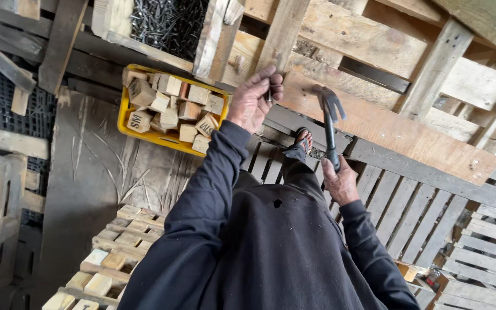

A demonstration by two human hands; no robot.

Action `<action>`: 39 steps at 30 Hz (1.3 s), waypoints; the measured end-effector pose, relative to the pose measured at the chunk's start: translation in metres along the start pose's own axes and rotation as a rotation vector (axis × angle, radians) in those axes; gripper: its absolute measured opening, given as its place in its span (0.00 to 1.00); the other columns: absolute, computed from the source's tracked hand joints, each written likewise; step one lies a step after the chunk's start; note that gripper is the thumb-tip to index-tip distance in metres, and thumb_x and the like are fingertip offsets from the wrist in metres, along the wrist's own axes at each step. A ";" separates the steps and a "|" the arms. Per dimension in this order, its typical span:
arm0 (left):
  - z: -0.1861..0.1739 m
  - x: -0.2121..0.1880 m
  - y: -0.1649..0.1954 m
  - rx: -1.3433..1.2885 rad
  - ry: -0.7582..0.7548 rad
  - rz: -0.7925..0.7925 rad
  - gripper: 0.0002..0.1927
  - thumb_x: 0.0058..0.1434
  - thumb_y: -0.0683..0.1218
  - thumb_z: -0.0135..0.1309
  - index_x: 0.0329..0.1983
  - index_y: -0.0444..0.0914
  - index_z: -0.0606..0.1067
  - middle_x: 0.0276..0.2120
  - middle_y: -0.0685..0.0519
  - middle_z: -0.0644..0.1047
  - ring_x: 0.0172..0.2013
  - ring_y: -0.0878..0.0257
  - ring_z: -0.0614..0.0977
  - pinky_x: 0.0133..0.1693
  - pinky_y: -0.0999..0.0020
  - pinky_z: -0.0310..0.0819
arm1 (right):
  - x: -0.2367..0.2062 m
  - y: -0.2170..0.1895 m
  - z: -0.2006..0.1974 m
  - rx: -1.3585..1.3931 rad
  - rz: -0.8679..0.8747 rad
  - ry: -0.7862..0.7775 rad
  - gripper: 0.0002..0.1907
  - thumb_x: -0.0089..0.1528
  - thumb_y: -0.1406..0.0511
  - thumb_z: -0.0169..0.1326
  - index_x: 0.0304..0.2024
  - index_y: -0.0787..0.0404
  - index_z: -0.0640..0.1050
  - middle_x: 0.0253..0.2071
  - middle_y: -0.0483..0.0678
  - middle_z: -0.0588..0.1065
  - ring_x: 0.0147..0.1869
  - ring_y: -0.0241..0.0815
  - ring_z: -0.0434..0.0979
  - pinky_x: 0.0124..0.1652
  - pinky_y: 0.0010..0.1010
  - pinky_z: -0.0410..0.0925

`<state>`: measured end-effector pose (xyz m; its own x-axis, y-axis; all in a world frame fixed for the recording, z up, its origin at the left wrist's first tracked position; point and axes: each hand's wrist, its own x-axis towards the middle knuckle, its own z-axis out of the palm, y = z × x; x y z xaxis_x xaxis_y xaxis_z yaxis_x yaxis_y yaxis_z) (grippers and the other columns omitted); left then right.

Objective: The person assembles a wooden pallet by placing small wooden blocks and planks onto a pallet frame and hammering nails to secure them. They repeatedly pick up blocks, position them, and drive nails with a hammer.

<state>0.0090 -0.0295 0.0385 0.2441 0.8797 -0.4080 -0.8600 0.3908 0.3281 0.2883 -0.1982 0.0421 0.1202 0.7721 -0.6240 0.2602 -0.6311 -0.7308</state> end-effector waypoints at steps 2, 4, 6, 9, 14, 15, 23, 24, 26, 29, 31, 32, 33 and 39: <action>-0.008 -0.001 -0.005 0.051 -0.001 0.037 0.11 0.68 0.40 0.54 0.53 0.33 0.77 0.40 0.46 0.82 0.36 0.58 0.83 0.41 0.64 0.83 | 0.001 -0.003 -0.001 -0.008 0.042 0.005 0.24 0.63 0.50 0.57 0.47 0.62 0.71 0.22 0.40 0.67 0.21 0.29 0.64 0.20 0.25 0.61; -0.017 -0.002 -0.012 0.058 0.023 0.048 0.08 0.69 0.41 0.54 0.48 0.32 0.77 0.39 0.47 0.82 0.36 0.58 0.84 0.39 0.63 0.84 | -0.006 -0.010 -0.003 -0.068 0.060 0.027 0.25 0.62 0.49 0.56 0.49 0.61 0.70 0.22 0.40 0.68 0.21 0.29 0.66 0.21 0.24 0.63; -0.023 0.001 -0.020 0.203 0.074 0.162 0.05 0.71 0.41 0.56 0.44 0.34 0.77 0.36 0.48 0.81 0.30 0.63 0.80 0.31 0.68 0.77 | -0.015 -0.019 -0.004 0.007 0.063 -0.008 0.26 0.64 0.48 0.57 0.46 0.64 0.70 0.23 0.39 0.67 0.22 0.29 0.65 0.21 0.24 0.63; -0.028 0.014 -0.035 0.606 0.224 0.356 0.04 0.68 0.42 0.57 0.39 0.36 0.75 0.32 0.51 0.80 0.25 0.67 0.75 0.23 0.71 0.72 | -0.033 -0.026 -0.004 -0.011 0.052 0.003 0.26 0.66 0.48 0.56 0.42 0.66 0.71 0.24 0.40 0.67 0.23 0.29 0.66 0.22 0.24 0.63; -0.030 0.058 -0.074 1.123 0.045 0.739 0.08 0.74 0.41 0.53 0.37 0.39 0.70 0.32 0.56 0.74 0.31 0.69 0.75 0.32 0.74 0.77 | -0.040 -0.010 0.007 0.049 0.041 0.054 0.21 0.65 0.50 0.55 0.45 0.60 0.72 0.23 0.39 0.68 0.22 0.28 0.65 0.21 0.23 0.63; -0.030 0.063 -0.083 0.891 -0.027 0.550 0.15 0.80 0.40 0.51 0.33 0.38 0.67 0.31 0.56 0.68 0.29 0.68 0.70 0.33 0.73 0.75 | -0.037 -0.006 0.010 0.068 0.064 0.036 0.21 0.65 0.50 0.55 0.45 0.61 0.71 0.23 0.39 0.67 0.22 0.29 0.64 0.21 0.23 0.63; -0.027 0.048 -0.085 1.509 -0.111 0.697 0.10 0.67 0.41 0.56 0.49 0.37 0.70 0.34 0.51 0.76 0.34 0.64 0.79 0.35 0.68 0.82 | -0.037 -0.004 0.011 0.160 0.065 -0.005 0.20 0.66 0.52 0.55 0.43 0.62 0.70 0.23 0.39 0.67 0.21 0.29 0.65 0.21 0.23 0.63; -0.027 0.044 -0.081 1.498 -0.130 0.703 0.09 0.68 0.42 0.56 0.46 0.37 0.69 0.34 0.52 0.76 0.34 0.64 0.79 0.36 0.67 0.82 | -0.042 -0.006 0.008 0.133 0.073 0.004 0.20 0.66 0.51 0.54 0.43 0.61 0.70 0.22 0.39 0.67 0.20 0.29 0.65 0.20 0.23 0.63; -0.024 0.040 -0.075 1.473 -0.112 0.681 0.09 0.68 0.44 0.58 0.41 0.39 0.69 0.33 0.53 0.76 0.34 0.65 0.80 0.35 0.67 0.83 | -0.052 -0.008 0.003 0.097 0.059 0.024 0.20 0.66 0.51 0.53 0.43 0.61 0.71 0.22 0.39 0.67 0.20 0.29 0.65 0.20 0.23 0.63; -0.022 0.043 -0.073 1.361 -0.014 0.649 0.10 0.64 0.46 0.63 0.34 0.41 0.72 0.30 0.55 0.78 0.32 0.66 0.81 0.34 0.70 0.85 | -0.060 -0.005 0.002 0.098 0.018 0.045 0.21 0.66 0.51 0.54 0.44 0.63 0.71 0.22 0.39 0.68 0.21 0.29 0.65 0.19 0.23 0.63; -0.020 0.049 -0.078 1.181 0.004 0.750 0.10 0.61 0.46 0.65 0.32 0.41 0.73 0.31 0.55 0.79 0.33 0.67 0.82 0.37 0.71 0.88 | -0.058 -0.002 0.004 0.135 -0.022 0.069 0.21 0.64 0.52 0.55 0.46 0.62 0.70 0.23 0.38 0.68 0.21 0.29 0.66 0.19 0.24 0.62; -0.020 0.052 -0.080 1.190 0.038 0.715 0.09 0.61 0.45 0.65 0.32 0.42 0.74 0.30 0.56 0.80 0.32 0.68 0.83 0.35 0.71 0.87 | -0.055 -0.002 0.005 0.119 -0.007 0.048 0.21 0.65 0.52 0.54 0.46 0.63 0.70 0.23 0.39 0.67 0.21 0.29 0.66 0.20 0.24 0.63; -0.019 0.055 -0.084 1.198 0.075 0.675 0.08 0.61 0.45 0.65 0.32 0.42 0.76 0.29 0.56 0.81 0.30 0.69 0.83 0.33 0.72 0.86 | -0.052 -0.002 0.005 0.101 0.014 0.027 0.22 0.66 0.52 0.54 0.46 0.64 0.69 0.23 0.39 0.67 0.21 0.29 0.65 0.20 0.24 0.63; -0.018 0.067 -0.097 1.165 0.083 0.747 0.08 0.57 0.45 0.66 0.30 0.41 0.76 0.31 0.56 0.82 0.31 0.70 0.83 0.34 0.72 0.86 | -0.060 -0.028 -0.006 0.043 0.101 0.044 0.20 0.66 0.53 0.54 0.43 0.64 0.71 0.23 0.40 0.68 0.22 0.30 0.66 0.21 0.25 0.64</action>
<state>0.1004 -0.0132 -0.0359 -0.1660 0.9758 0.1425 0.1029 -0.1266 0.9866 0.2799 -0.2265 0.1018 0.1856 0.7064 -0.6830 0.2034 -0.7076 -0.6767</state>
